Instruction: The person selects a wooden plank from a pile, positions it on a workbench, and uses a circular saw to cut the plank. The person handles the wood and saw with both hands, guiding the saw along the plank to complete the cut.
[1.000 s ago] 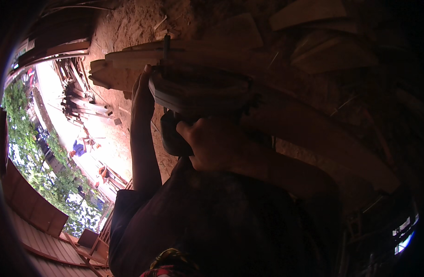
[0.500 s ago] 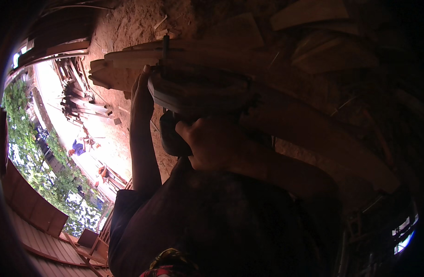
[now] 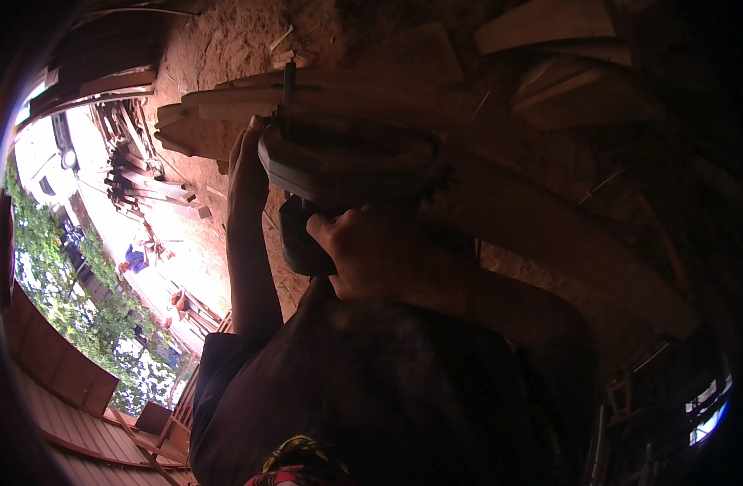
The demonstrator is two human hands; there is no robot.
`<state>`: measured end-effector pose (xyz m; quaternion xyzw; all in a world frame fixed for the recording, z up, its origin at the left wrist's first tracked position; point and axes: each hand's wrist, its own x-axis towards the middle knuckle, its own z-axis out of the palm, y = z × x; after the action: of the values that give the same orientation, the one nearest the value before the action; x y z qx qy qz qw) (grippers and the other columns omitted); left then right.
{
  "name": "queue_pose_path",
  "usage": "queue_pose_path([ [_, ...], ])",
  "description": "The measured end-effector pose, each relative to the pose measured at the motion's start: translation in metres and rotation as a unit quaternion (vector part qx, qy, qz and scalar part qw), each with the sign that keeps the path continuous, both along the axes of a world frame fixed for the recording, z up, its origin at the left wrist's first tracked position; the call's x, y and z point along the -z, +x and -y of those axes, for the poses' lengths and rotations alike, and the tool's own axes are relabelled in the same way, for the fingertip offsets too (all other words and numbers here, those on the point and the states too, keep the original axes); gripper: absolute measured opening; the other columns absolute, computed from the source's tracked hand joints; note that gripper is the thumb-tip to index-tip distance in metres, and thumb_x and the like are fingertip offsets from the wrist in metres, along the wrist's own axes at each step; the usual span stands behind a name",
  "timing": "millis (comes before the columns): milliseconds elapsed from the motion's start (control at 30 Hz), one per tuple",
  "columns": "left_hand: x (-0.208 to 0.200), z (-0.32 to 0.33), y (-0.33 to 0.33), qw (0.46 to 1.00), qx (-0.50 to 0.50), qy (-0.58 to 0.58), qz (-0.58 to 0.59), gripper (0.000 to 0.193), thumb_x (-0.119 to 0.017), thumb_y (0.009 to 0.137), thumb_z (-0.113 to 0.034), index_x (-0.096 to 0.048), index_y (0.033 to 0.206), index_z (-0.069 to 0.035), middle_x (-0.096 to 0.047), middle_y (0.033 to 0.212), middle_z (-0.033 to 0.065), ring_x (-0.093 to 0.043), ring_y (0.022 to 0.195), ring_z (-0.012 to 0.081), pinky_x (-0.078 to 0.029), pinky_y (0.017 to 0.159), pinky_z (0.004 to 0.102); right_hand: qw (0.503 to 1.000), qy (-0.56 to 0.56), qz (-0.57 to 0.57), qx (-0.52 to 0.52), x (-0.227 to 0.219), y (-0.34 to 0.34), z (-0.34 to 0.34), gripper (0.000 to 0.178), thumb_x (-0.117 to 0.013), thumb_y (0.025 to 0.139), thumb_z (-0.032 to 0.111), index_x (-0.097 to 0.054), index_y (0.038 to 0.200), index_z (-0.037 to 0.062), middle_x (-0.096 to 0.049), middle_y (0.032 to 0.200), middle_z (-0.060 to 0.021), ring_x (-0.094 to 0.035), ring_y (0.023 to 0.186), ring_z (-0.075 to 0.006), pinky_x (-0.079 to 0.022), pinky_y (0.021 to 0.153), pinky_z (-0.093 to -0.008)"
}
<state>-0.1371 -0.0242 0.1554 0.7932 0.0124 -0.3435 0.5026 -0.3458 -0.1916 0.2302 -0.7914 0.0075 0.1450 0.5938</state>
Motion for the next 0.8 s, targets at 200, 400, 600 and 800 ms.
queue_pose_path([
  [200, -0.0015, -0.0022, 0.0009, 1.0, 0.004, 0.008, 0.008, 0.06, -0.07, 0.101, -0.055, -0.071, 0.119, 0.002, -0.064, 0.1, 0.0051, -0.058, 0.09, 0.012, -0.046, 0.081, 0.028, 1.0, -0.01, 0.011, -0.003, -0.0056, 0.0021, 0.0039, 0.042, -0.081, 0.072, 0.014, -0.061, 0.105, -0.0017, -0.075, 0.08, -0.0205, -0.078, 0.077, -0.0378, -0.065, 0.072, -0.0487],
  [400, -0.0051, -0.0011, 0.0004, 1.0, 0.004, 0.007, 0.018, 0.057, -0.069, 0.103, -0.054, -0.072, 0.118, 0.001, -0.064, 0.097, 0.0036, -0.058, 0.088, 0.0113, -0.046, 0.08, 0.0278, 1.0, -0.003, -0.003, -0.024, -0.0046, 0.0051, 0.004, 0.044, -0.082, 0.072, 0.016, -0.061, 0.105, -0.0026, -0.075, 0.082, -0.0208, -0.078, 0.079, -0.0376, -0.065, 0.073, -0.0478],
  [600, -0.0057, -0.0014, 0.0028, 1.0, 0.0, -0.001, 0.012, 0.055, -0.069, 0.103, -0.054, -0.071, 0.115, 0.0, -0.063, 0.093, 0.0022, -0.056, 0.085, 0.0101, -0.044, 0.076, 0.0271, 1.0, -0.005, 0.003, -0.016, 0.0008, 0.0063, -0.0031, 0.047, -0.084, 0.073, 0.019, -0.061, 0.107, -0.0029, -0.075, 0.083, -0.0208, -0.078, 0.08, -0.0371, -0.064, 0.072, -0.0477],
  [800, -0.0047, -0.0041, 0.0053, 1.0, 0.002, -0.013, 0.003, 0.056, -0.069, 0.103, -0.054, -0.07, 0.113, 0.001, -0.062, 0.09, 0.0015, -0.055, 0.081, 0.0091, -0.043, 0.072, 0.0274, 1.0, -0.01, 0.004, -0.02, 0.0018, 0.0079, -0.0049, 0.048, -0.084, 0.073, 0.019, -0.061, 0.108, -0.003, -0.075, 0.083, -0.021, -0.078, 0.079, -0.0374, -0.064, 0.072, -0.0475],
])
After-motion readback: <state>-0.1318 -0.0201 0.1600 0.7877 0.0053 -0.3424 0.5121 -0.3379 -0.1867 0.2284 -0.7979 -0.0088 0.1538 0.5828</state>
